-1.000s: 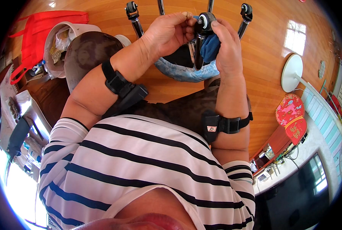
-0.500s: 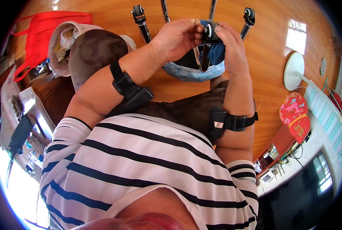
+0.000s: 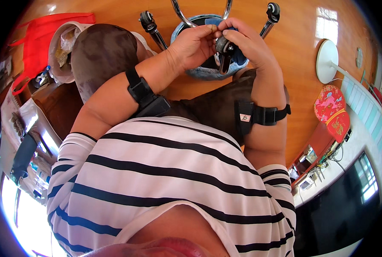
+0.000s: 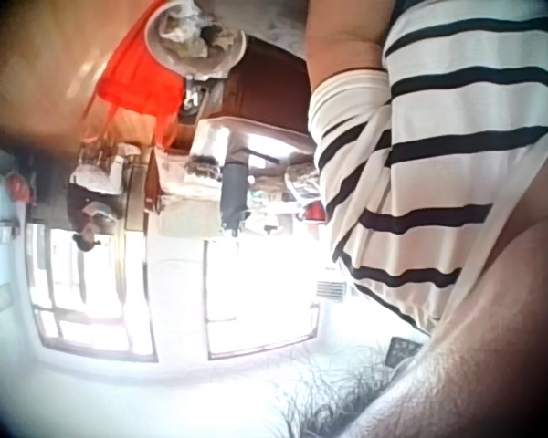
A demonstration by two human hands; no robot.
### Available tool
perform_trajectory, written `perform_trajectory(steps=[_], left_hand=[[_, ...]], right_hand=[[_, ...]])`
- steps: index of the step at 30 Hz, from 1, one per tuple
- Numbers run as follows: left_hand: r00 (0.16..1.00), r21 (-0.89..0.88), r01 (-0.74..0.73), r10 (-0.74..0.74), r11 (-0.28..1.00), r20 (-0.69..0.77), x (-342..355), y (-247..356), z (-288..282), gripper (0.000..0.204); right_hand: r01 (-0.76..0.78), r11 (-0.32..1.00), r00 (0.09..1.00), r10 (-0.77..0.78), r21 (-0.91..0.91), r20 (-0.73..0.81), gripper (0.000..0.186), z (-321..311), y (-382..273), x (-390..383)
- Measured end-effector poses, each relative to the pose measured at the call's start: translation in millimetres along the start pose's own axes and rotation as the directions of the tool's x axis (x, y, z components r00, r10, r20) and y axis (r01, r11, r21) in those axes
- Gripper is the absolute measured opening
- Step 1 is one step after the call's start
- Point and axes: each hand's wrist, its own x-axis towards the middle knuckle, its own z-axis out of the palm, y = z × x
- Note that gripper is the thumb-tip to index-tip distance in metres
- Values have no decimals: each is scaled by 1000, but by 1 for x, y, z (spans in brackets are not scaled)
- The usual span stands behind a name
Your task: The person is repairing a wheel for an office chair by hand, inserting a metal component into the wheel assembly and checking the fit.
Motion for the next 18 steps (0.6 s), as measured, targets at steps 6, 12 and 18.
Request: perform_trajectory(steps=[6,12,18], left_hand=[[1000,-225,-8,13,974,21,-4,-4,-8,10],[995,-179,-61,75,982,68,3,-1,-7,13],[993,-197,-69,87,978,84,6,7,-7,13]], right_hand=[[-55,993,998,57,-105,17,27,4,-5,0],[10,970,999,-22,-244,-46,33,9,-10,-2],[150,971,984,-164,-185,-65,34,17,-19,-1]])
